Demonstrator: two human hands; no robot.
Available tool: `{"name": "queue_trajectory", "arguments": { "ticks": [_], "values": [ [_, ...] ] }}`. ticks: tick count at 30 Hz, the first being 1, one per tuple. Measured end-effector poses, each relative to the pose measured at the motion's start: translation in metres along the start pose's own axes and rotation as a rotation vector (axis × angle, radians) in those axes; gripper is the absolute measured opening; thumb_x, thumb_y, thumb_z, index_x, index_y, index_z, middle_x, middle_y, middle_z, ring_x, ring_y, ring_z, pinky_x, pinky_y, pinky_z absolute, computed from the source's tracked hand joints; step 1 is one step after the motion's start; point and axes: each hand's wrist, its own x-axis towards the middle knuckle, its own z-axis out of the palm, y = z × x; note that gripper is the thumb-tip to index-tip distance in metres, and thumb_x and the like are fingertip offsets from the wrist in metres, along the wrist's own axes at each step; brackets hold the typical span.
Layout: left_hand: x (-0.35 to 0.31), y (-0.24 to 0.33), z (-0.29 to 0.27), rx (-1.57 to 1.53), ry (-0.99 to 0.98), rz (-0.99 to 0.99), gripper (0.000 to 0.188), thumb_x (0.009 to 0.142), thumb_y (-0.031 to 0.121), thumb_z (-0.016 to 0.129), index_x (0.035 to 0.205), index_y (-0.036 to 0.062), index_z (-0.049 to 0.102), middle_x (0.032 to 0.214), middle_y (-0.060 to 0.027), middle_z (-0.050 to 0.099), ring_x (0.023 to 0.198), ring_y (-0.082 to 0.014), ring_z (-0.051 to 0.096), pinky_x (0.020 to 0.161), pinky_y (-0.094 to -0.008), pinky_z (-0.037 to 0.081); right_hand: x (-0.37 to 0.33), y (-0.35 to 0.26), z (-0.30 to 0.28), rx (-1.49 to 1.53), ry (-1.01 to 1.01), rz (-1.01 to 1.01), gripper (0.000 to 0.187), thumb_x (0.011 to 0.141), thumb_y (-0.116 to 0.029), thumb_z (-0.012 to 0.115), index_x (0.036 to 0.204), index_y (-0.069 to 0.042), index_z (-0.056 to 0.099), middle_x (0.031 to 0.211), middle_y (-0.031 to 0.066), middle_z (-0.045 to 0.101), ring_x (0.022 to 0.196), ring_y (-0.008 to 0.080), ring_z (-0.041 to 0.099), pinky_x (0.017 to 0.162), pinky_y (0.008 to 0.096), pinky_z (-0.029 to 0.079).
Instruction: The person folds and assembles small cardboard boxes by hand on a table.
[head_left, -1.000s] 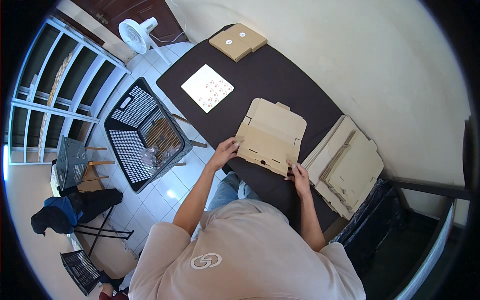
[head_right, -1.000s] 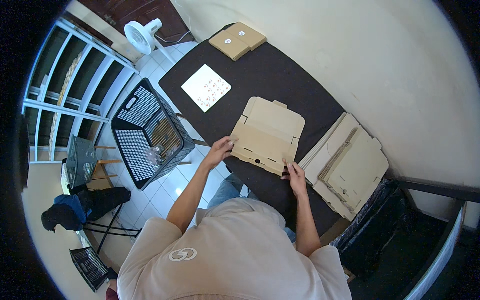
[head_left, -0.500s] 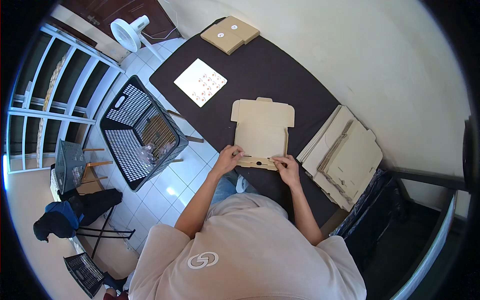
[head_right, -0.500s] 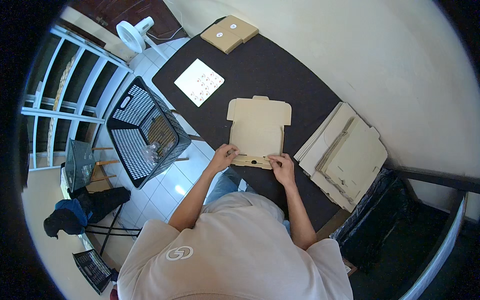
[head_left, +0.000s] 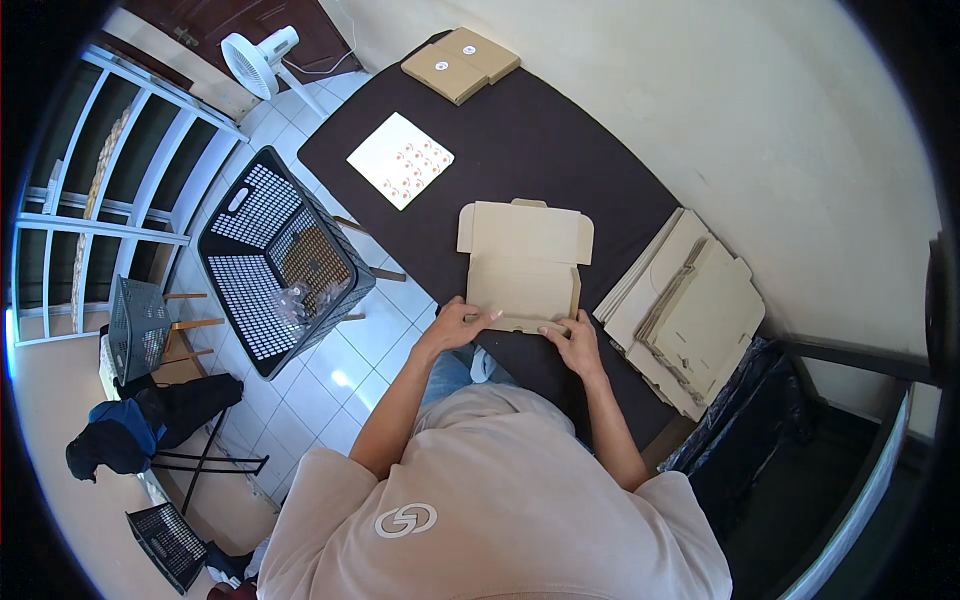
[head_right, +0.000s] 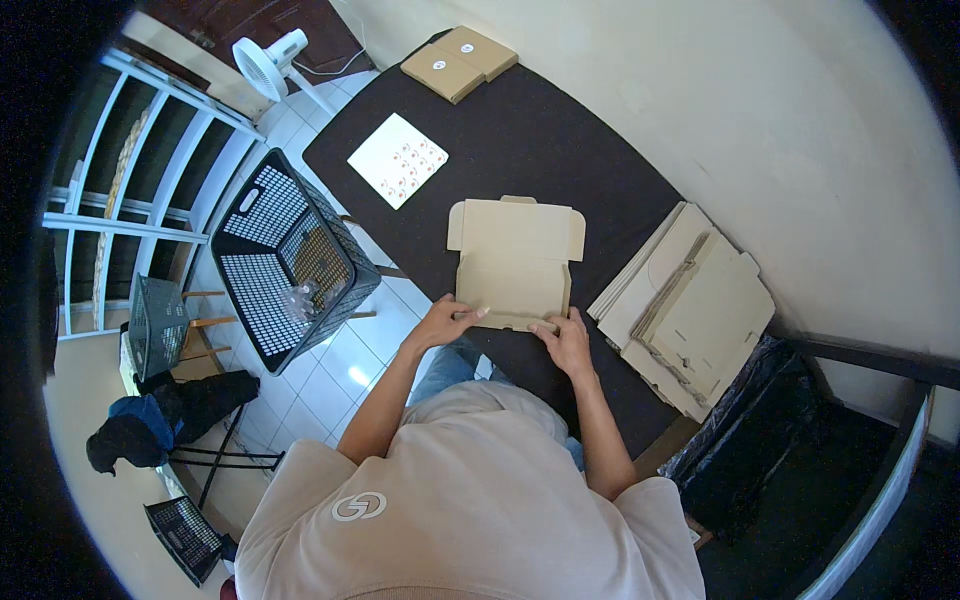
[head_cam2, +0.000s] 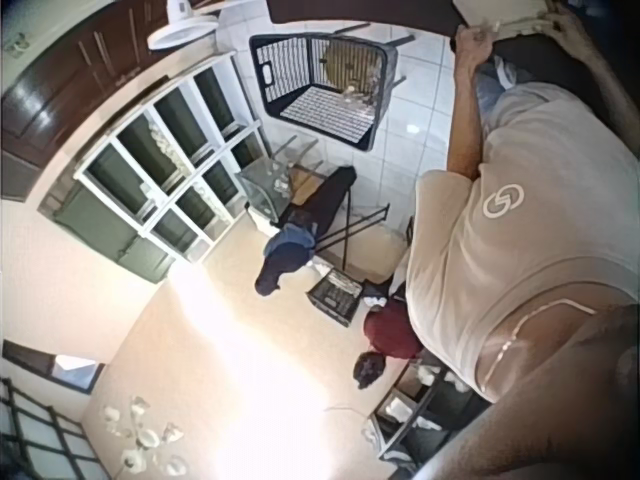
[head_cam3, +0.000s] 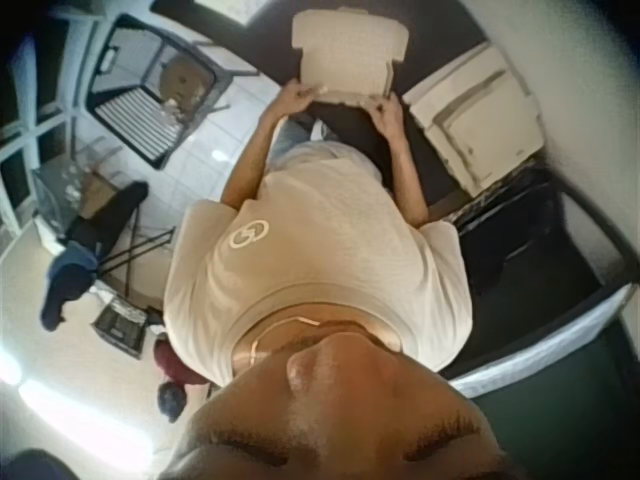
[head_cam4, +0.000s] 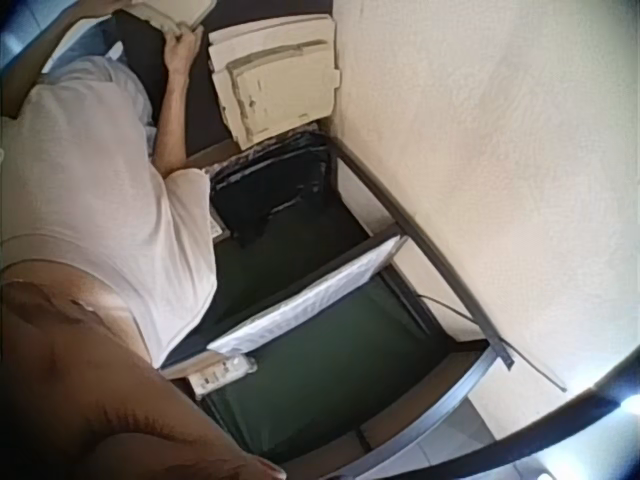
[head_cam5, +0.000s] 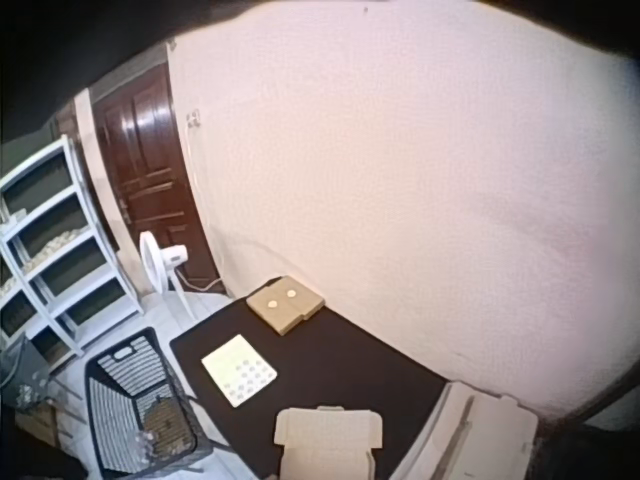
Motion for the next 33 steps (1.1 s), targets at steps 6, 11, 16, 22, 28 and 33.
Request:
{"name": "queue_trajectory", "arguments": {
  "ticks": [6, 11, 16, 22, 28, 33],
  "values": [
    [-0.001, -0.009, 0.024, -0.015, 0.218, -0.046, 0.023, 0.089, 0.03, 0.07, 0.093, 0.0083, 0.067, 0.094, -0.0217, 0.054, 0.101, -0.044, 0.056, 0.087, -0.052, 0.047, 0.003, -0.016, 0.01, -0.02, 0.097, 0.092, 0.035, 0.077, -0.019, 0.082, 0.104, -0.005, 0.066, 0.097, 0.0181, 0.059, 0.099, 0.0346, 0.062, 0.085, 0.0419, 0.05],
    [0.002, -0.011, 0.013, 0.001, 0.185, -0.007, 0.022, 0.088, 0.029, 0.071, 0.09, 0.0087, 0.064, 0.093, -0.0204, 0.053, 0.099, -0.0407, 0.056, 0.087, -0.0493, 0.047, -0.004, -0.006, 0.014, 0.121, 0.181, -0.15, 0.028, 0.076, -0.015, 0.082, 0.099, -0.007, 0.068, 0.1, 0.0168, 0.057, 0.096, 0.0342, 0.061, 0.082, 0.042, 0.051],
    [0.001, 0.0, -0.004, 0.042, 0.017, -0.004, 0.028, 0.087, 0.034, 0.073, 0.088, 0.007, 0.067, 0.095, -0.021, 0.055, 0.099, -0.0396, 0.057, 0.088, -0.0468, 0.047, -0.003, -0.006, 0.012, 0.019, 0.11, -0.025, 0.023, 0.079, -0.022, 0.081, 0.088, -0.004, 0.072, 0.101, 0.0157, 0.056, 0.094, 0.0316, 0.063, 0.079, 0.0406, 0.052],
    [0.006, -0.006, 0.001, 0.107, 0.047, -0.069, 0.036, 0.085, 0.041, 0.074, 0.098, 0.0088, 0.066, 0.102, -0.024, 0.057, 0.102, -0.0434, 0.059, 0.089, -0.048, 0.047, 0.019, -0.012, 0.0, -0.17, -0.022, -0.021, 0.036, 0.08, -0.031, 0.081, 0.095, -0.003, 0.063, 0.086, 0.0138, 0.062, 0.078, 0.028, 0.066, 0.071, 0.0401, 0.053],
    [-0.006, -0.005, 0.002, 0.078, 0.221, -0.046, 0.064, 0.082, 0.035, 0.078, 0.13, 0.0162, 0.04, 0.12, -0.0247, 0.045, 0.106, -0.0467, 0.057, 0.091, -0.0511, 0.049, 0.072, -0.009, -0.038, 0.01, 0.151, 0.267, 0.046, 0.081, -0.029, 0.08, 0.104, 0.001, 0.054, 0.076, 0.0117, 0.066, 0.053, 0.0185, 0.065, 0.049, 0.0332, 0.051],
    [-0.015, 0.005, -0.003, -0.044, 0.239, 0.002, 0.065, 0.08, 0.026, 0.08, 0.132, 0.0155, 0.043, 0.127, -0.0232, 0.036, 0.111, -0.0468, 0.054, 0.093, -0.0494, 0.051, 0.122, 0.002, -0.03, 0.149, 0.438, 0.315, 0.049, 0.078, -0.02, 0.08, 0.114, 0.003, 0.055, 0.079, 0.0121, 0.068, 0.056, 0.0191, 0.066, 0.056, 0.0344, 0.054]
  ]
}}
